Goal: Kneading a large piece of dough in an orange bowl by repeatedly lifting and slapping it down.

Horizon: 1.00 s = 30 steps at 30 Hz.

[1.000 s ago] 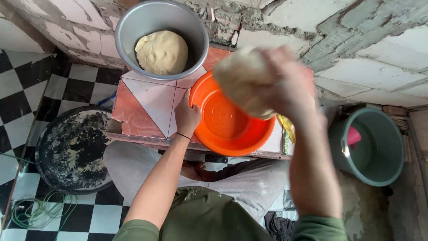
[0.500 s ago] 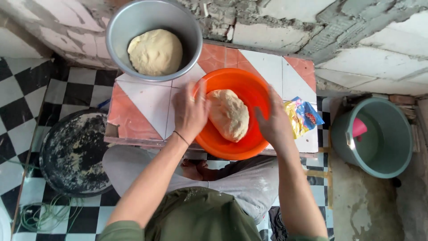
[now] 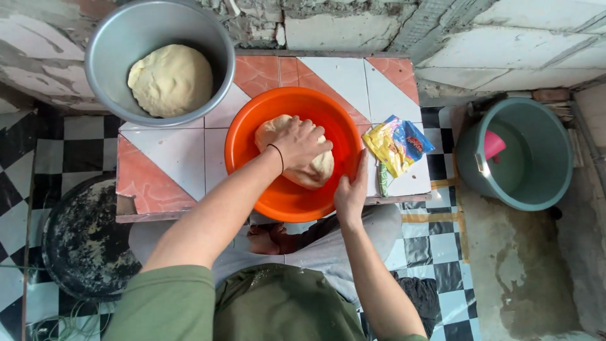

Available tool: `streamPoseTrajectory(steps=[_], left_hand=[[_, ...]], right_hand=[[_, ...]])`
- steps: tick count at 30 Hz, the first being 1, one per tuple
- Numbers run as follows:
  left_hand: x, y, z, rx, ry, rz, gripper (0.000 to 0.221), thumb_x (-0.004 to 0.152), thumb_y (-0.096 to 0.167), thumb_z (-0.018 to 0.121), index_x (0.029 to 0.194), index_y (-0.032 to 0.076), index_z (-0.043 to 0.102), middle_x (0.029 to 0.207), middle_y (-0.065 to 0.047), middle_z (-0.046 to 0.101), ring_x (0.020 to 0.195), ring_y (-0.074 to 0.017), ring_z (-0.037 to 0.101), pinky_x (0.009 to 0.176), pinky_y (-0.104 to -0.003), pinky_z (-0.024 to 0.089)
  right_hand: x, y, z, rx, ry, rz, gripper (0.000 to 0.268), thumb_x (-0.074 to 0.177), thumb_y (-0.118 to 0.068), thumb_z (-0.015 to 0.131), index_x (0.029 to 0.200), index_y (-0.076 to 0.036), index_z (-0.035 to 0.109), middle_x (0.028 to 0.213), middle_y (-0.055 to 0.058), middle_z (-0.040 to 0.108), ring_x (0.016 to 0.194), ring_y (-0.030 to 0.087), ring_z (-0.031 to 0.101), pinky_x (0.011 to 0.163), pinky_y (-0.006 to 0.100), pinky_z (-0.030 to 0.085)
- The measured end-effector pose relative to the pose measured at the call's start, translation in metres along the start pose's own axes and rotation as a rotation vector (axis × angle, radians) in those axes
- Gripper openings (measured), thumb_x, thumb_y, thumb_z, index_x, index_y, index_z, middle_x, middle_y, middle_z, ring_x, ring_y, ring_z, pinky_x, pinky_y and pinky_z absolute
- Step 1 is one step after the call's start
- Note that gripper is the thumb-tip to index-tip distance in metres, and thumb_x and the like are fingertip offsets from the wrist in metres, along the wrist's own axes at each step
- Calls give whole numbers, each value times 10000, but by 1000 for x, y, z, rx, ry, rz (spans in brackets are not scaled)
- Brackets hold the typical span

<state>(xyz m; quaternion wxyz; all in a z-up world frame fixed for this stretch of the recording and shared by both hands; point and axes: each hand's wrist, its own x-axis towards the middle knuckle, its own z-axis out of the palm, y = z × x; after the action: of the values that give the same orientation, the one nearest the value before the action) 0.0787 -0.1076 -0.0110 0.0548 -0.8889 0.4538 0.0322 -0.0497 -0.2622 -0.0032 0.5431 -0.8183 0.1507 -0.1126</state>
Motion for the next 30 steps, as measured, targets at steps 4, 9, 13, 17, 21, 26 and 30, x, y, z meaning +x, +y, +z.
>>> streamPoseTrajectory(steps=[4, 9, 13, 17, 21, 26, 30], left_hand=[[15, 0, 30, -160, 393, -292, 735, 792, 889, 521, 1025, 200, 621, 862, -91, 569, 815, -351, 656, 675, -563, 560], [-12, -7, -16, -595, 360, -587, 555, 840, 719, 652, 1038, 202, 610, 940, -72, 694, 878, -356, 730, 697, -516, 588], [-39, 1, -47, -773, 876, -721, 469, 791, 604, 823, 1016, 217, 684, 826, -67, 694, 813, -311, 741, 648, -424, 599], [-66, -7, -122, -744, 1299, -677, 367, 821, 434, 903, 941, 156, 696, 746, -69, 677, 729, -264, 734, 635, -351, 585], [-91, 4, -220, -663, 1397, -395, 303, 865, 187, 851, 967, -11, 645, 831, -92, 697, 676, -185, 622, 652, -292, 524], [-105, 2, -254, -699, 1444, -331, 286, 929, 172, 796, 1054, 24, 585, 919, -81, 673, 760, -198, 630, 743, -319, 539], [-104, -8, -135, -732, 1412, -389, 265, 942, 188, 730, 1087, 23, 581, 985, -103, 650, 809, -242, 634, 784, -345, 531]], right_hand=[[-2, 0, 2, 61, 34, 50, 860, 875, 126, 412, 1668, -131, 202, 1625, 274, 295, 1521, 479, 256, 1219, 581, 252], [5, -2, 3, -12, 40, 28, 858, 842, 126, 441, 1648, -117, 272, 1543, 286, 403, 1459, 516, 361, 1158, 590, 363], [5, 7, 8, -2, 47, 37, 850, 877, 129, 437, 1652, -169, 259, 1483, 288, 458, 1374, 532, 469, 1045, 597, 481], [11, -7, 8, 26, 40, 52, 824, 898, 146, 419, 1652, -150, 266, 1453, 287, 460, 1287, 524, 549, 948, 571, 554], [21, 16, 20, -143, -45, -109, 864, 768, 106, 457, 1601, -78, 317, 1363, 227, 559, 1212, 350, 596, 1036, 388, 488], [12, -19, 18, -165, -56, -78, 785, 873, 7, 559, 1607, -155, 330, 1227, 222, 600, 1052, 365, 633, 851, 420, 537], [20, 11, 23, -200, -53, -132, 864, 797, 93, 480, 1615, -116, 295, 1269, 222, 578, 1105, 352, 608, 933, 392, 508]])
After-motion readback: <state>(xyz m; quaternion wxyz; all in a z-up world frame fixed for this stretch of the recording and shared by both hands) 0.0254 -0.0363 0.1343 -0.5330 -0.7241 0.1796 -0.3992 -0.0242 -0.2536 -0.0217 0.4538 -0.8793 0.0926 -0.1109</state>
